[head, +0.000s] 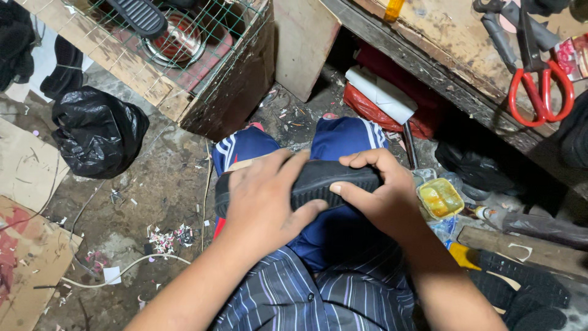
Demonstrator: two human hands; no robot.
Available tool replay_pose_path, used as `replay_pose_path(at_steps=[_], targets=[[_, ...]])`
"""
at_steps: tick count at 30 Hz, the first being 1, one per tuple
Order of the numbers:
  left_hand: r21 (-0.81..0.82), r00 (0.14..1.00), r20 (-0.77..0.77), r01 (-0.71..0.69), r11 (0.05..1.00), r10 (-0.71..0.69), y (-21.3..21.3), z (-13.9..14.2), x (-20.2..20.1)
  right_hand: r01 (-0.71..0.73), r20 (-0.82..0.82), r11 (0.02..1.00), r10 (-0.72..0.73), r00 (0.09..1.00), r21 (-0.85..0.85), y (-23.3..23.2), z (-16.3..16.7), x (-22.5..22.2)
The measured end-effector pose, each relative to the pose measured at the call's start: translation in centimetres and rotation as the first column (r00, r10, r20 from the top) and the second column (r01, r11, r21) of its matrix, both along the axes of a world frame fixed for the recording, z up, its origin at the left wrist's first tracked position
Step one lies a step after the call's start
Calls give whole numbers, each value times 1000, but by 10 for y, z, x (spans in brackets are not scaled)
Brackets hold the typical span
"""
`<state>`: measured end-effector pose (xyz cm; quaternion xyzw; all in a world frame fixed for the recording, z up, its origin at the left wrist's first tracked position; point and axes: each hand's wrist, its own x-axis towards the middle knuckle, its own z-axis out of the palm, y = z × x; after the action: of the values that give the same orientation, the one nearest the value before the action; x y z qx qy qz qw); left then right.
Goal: The person sits on the floor and applies glue with a thin wooden stick along the edge of a shoe sole, then dips the stick into a glue container. They align the sole with the shoe upper, press the two together firmly by hand, and tap and press the bonded sole with a wooden mallet-like tool to secure it.
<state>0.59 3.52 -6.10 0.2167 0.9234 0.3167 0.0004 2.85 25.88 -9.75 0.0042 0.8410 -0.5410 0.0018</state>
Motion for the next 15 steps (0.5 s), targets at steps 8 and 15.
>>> replay_pose_path(at_steps=[8,15], targets=[[112,975,172,121,986,-139,16,-9,-23,-44,-248,994,67,966,100,17,4,6],[124,972,195,108,986,-131,16,-10,-20,29,-166,994,-11,986,109,20,-5,17]])
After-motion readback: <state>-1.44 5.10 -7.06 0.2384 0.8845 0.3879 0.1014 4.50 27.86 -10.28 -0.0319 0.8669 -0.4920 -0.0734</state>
